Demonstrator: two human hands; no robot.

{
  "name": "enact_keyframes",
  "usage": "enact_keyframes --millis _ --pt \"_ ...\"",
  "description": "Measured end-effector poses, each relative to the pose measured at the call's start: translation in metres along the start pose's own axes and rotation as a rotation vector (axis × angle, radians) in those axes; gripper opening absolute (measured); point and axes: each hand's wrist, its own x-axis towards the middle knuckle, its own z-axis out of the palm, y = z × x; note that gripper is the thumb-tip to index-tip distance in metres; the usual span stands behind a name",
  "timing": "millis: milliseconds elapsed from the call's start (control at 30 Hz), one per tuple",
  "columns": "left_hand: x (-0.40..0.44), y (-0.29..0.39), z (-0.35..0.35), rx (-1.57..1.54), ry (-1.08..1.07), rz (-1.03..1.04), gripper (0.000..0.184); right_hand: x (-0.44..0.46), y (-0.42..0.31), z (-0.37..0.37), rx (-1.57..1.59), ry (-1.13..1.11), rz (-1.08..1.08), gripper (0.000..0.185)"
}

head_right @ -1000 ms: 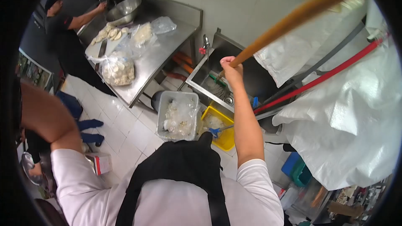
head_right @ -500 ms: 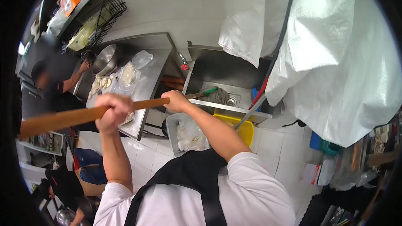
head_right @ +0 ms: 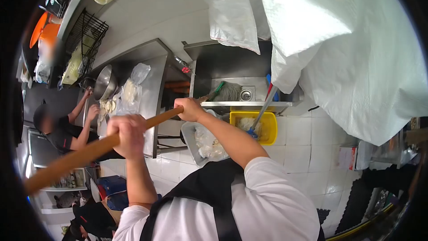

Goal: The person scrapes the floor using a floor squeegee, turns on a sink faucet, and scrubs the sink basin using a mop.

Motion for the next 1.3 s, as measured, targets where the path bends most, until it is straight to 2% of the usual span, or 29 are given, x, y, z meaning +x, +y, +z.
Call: enact_keyframes --millis 100,167,233,267,300,333,400,467,500,567,633,667,733,767,800,833,867,900,933,967,1000,1033,1067,1133,1167,1200,1233,1267,1300 --pt "0.001 0.024 0.005 0.126 0.007 0.028 0.021 -0.005 -0.011 0.002 -0.007 -0.128 -0.117 0.01" --pt "0.02 0.069 -0.002 0.119 -0.112 0.064 0.017 0.009 -0.043 -0.01 -0.018 -0.171 -0.199 0.011" --pt "0.052 0.115 -0.016 -0.044 -0.451 0.283 0.021 0.011 -0.102 -0.017 0.018 -0.325 -0.237 0.015" --pt "0.068 0.134 -0.016 -0.222 -0.665 0.264 0.025 0.013 -0.129 -0.029 0.02 -0.391 -0.265 0.016" --pt "0.089 0.141 -0.009 -0.489 -0.982 0.265 0.03 0.013 -0.15 -0.038 0.021 -0.456 -0.286 0.017" --pt "0.088 0.147 0.017 -0.635 -0.967 0.289 0.026 0.013 -0.161 -0.044 0.019 -0.445 -0.278 0.017" --pt "0.091 0.154 0.044 -0.795 -0.957 0.305 0.026 0.013 -0.172 -0.053 0.078 -0.691 -0.31 0.019" --pt "0.103 0.157 0.037 -0.565 -1.307 0.342 0.014 0.014 -0.163 -0.062 0.11 -0.714 -0.308 0.017" --pt "0.082 0.136 0.014 -0.57 -1.312 0.34 0.014 0.016 -0.157 -0.066 0.142 -0.754 -0.317 0.016" --pt "0.016 0.07 -0.046 -0.074 -0.161 0.38 0.021 0.014 -0.1 -0.061 0.151 -0.405 -0.276 0.011" --pt "0.035 0.024 0.028 0.17 -0.189 0.076 0.021 0.001 -0.016 -0.037 0.05 -0.103 -0.02 0.011" --pt "0.026 0.018 0.032 0.038 -0.203 0.103 0.02 -0.002 -0.017 -0.035 0.054 -0.102 -0.019 0.011" --pt "0.029 0.038 0.032 -0.041 -0.155 0.02 0.016 -0.004 -0.027 -0.036 -0.079 -0.108 -0.111 0.021" --pt "0.029 0.053 0.019 -0.032 -0.104 0.012 0.015 -0.004 -0.038 -0.033 0.016 -0.105 -0.226 0.019" --pt "0.045 0.076 -0.012 -0.054 -0.428 0.033 0.014 0.005 -0.061 -0.039 -0.01 -0.16 -0.242 0.018" --pt "0.059 0.096 -0.006 -0.078 -0.44 0.272 0.017 0.006 -0.089 -0.041 -0.024 -0.221 -0.248 0.019" --pt "0.059 0.122 -0.004 -0.23 -0.288 0.339 0.021 0.006 -0.117 -0.045 0.032 -0.252 -0.29 0.02" --pt "0.078 0.152 -0.014 -0.293 -0.682 0.257 0.026 0.009 -0.142 -0.051 0.08 -0.283 -0.339 0.021" --pt "0.089 0.166 0.007 -0.533 -0.69 0.426 0.031 0.009 -0.163 -0.056 0.081 -0.28 -0.339 0.021" --pt "0.092 0.163 0.043 -0.976 -0.73 0.334 0.031 0.008 -0.181 -0.061 0.128 -0.333 -0.372 0.019" --pt "0.096 0.172 0.048 -0.98 -0.734 0.333 0.031 0.007 -0.188 -0.063 0.174 -0.387 -0.408 0.018" --pt "0.097 0.182 0.051 -0.744 -0.752 0.36 0.019 0.008 -0.187 -0.063 0.173 -0.381 -0.408 0.018" --pt "0.098 0.186 0.052 -0.507 -0.763 0.384 0.016 0.008 -0.183 -0.063 0.169 -0.344 -0.414 0.015" --pt "0.091 0.139 0.019 -0.572 -0.846 0.372 0.009 0.01 -0.155 -0.059 0.118 -0.255 -0.403 0.012" --pt "0.078 0.105 0.005 -0.489 -0.739 0.344 0.008 0.014 -0.116 -0.052 0.07 -0.202 -0.387 0.012" --pt "0.06 0.068 -0.001 -0.148 -0.447 0.305 0.009 0.014 -0.07 -0.046 0.127 -0.122 -0.299 0.012" --pt "0.043 0.029 0.013 0.449 -0.203 0.28 0.011 0.008 -0.022 -0.038 0.058 0.026 -0.175 0.011" --pt "0.025 0.007 0.022 0.066 -0.167 -0.005 0.014 0.005 0.008 -0.037 -0.007 0.092 -0.067 0.011" --pt "0.023 0.006 0.026 0.061 -0.218 0.03 0.014 0.004 0.01 -0.042 -0.117 0.013 -0.122 0.013"
